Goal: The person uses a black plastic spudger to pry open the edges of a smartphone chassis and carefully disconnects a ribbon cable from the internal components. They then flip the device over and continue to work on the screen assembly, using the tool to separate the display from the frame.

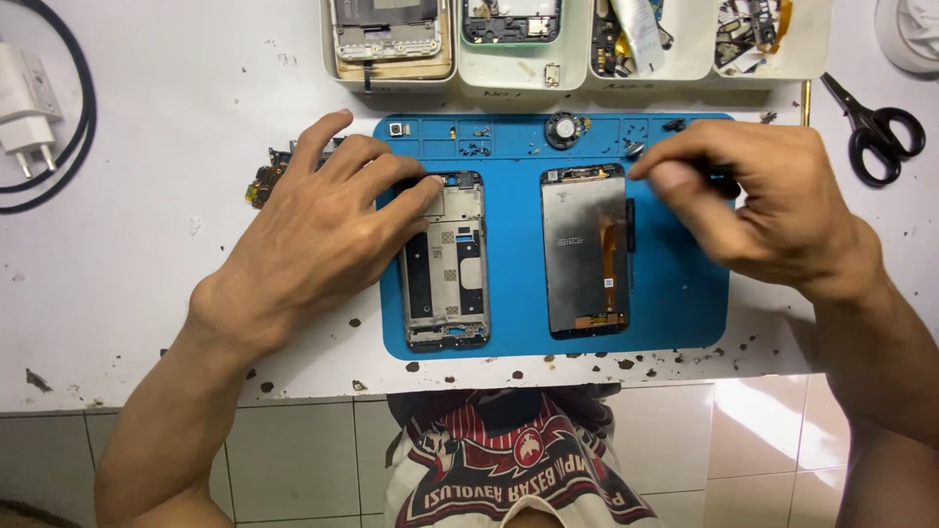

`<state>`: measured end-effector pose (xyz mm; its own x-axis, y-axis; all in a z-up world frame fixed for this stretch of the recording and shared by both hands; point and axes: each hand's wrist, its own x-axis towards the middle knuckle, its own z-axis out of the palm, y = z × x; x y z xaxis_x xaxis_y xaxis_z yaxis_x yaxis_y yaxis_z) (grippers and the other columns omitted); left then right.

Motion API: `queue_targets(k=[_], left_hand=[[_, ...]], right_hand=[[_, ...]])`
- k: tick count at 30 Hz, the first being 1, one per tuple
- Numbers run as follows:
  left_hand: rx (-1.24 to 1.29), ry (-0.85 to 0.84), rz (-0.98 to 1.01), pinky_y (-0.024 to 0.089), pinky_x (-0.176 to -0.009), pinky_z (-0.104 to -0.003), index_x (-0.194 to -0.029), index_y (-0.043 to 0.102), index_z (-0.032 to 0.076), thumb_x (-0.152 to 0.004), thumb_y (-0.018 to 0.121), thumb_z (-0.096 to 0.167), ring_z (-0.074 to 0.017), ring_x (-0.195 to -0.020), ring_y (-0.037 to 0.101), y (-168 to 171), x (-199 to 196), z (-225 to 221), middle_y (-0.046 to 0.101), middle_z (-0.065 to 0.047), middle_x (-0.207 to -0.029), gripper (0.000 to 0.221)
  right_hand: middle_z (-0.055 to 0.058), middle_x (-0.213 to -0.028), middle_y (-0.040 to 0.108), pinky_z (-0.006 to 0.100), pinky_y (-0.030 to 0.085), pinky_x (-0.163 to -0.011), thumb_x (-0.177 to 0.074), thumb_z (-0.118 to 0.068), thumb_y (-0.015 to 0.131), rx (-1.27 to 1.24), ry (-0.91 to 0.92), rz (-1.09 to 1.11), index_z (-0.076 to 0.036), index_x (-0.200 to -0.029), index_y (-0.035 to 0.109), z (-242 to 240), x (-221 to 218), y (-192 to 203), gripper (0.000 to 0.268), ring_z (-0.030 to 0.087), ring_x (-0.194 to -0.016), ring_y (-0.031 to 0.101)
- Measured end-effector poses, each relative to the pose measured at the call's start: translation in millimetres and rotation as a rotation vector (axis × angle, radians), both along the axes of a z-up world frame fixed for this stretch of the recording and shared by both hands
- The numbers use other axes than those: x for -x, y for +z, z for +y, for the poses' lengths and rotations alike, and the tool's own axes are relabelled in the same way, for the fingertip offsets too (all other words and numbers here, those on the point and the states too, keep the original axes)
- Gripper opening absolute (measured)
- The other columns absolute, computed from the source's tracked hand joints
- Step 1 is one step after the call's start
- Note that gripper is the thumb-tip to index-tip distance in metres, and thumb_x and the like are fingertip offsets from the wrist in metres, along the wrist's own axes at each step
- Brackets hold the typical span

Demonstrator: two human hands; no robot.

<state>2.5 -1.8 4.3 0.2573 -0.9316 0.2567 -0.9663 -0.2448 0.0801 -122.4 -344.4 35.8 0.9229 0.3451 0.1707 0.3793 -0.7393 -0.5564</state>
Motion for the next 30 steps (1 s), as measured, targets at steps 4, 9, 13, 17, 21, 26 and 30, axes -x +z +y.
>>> queue_targets(k=[4, 9, 13, 17, 21, 26, 30], left_hand=[[-0.022, -0.003, -0.033, 0.045, -0.109, -0.055, -0.125, 0.066, 0.009, -0.104, 0.067, 0.017, -0.0308, -0.106, 0.063, 2.8, 2.4, -1.7, 0.069, -0.011, -0.116, 0.023], [-0.015, -0.009, 0.007, 0.046, -0.11, -0.056, -0.125, 0.064, 0.008, -0.103, 0.068, 0.023, -0.0312, -0.106, 0.066, 3.9, 0.9, -1.8, 0.071, -0.013, -0.116, 0.027], [0.012, -0.023, 0.003, 0.047, -0.11, -0.057, -0.122, 0.065, 0.006, -0.103, 0.069, 0.019, -0.0313, -0.104, 0.065, 5.4, 0.9, -1.2, 0.071, -0.013, -0.114, 0.024], [0.078, -0.03, -0.074, 0.049, -0.109, -0.054, -0.116, 0.069, 0.006, -0.101, 0.075, 0.012, -0.029, -0.1, 0.066, 8.8, 2.8, -2.5, 0.073, -0.012, -0.111, 0.017], [0.111, -0.035, -0.074, 0.051, -0.107, -0.056, -0.117, 0.07, 0.005, -0.1, 0.076, 0.01, -0.0294, -0.101, 0.066, 9.0, 2.5, -2.4, 0.072, -0.013, -0.112, 0.019], [0.128, -0.045, -0.045, 0.05, -0.107, -0.056, -0.117, 0.07, 0.007, -0.101, 0.076, 0.017, -0.0302, -0.103, 0.066, 8.4, 8.2, -12.3, 0.074, -0.013, -0.113, 0.019], [0.1, -0.117, -0.06, 0.048, -0.109, -0.056, -0.118, 0.07, 0.008, -0.098, 0.072, 0.006, -0.0289, -0.108, 0.064, 4.0, 19.1, -28.8, 0.072, -0.011, -0.116, 0.021]], right_hand=[[0.004, -0.077, 0.058, 0.031, 0.048, -0.056, -0.088, -0.023, 0.09, 0.142, 0.04, 0.012, -0.003, -0.112, 0.071, 9.4, -1.0, -5.1, 0.037, 0.017, -0.064, 0.057], [0.014, -0.152, 0.05, 0.048, 0.064, -0.05, -0.071, -0.072, 0.076, 0.566, -0.028, 0.385, -0.009, -0.156, 0.038, 33.3, -6.9, 6.0, 0.112, 0.026, -0.053, 0.074], [0.015, -0.158, 0.044, 0.047, 0.064, -0.039, -0.075, -0.068, 0.074, 0.644, -0.048, 0.467, -0.008, -0.158, 0.028, 45.9, -5.8, 15.2, 0.112, 0.03, -0.043, 0.074], [0.012, -0.157, 0.045, 0.051, 0.064, -0.044, -0.081, -0.065, 0.07, 0.656, -0.078, 0.501, -0.011, -0.162, 0.024, 47.1, -4.7, 19.0, 0.108, 0.033, -0.052, 0.076], [0.016, -0.137, 0.065, 0.053, 0.063, -0.079, -0.087, -0.049, 0.07, 0.525, -0.186, 0.41, -0.013, -0.154, 0.046, 22.8, 12.3, 15.4, 0.08, 0.035, -0.108, 0.07], [0.012, -0.114, 0.077, 0.047, 0.062, -0.084, -0.088, -0.041, 0.076, 0.4, -0.267, 0.406, -0.01, -0.132, 0.065, 8.5, 31.0, -3.8, 0.054, 0.03, -0.099, 0.075], [0.012, -0.1, 0.078, 0.042, 0.062, -0.077, -0.09, -0.022, 0.078, 0.3, -0.33, 0.304, -0.007, -0.123, 0.07, 6.3, 44.0, -2.2, 0.037, 0.028, -0.092, 0.076]])
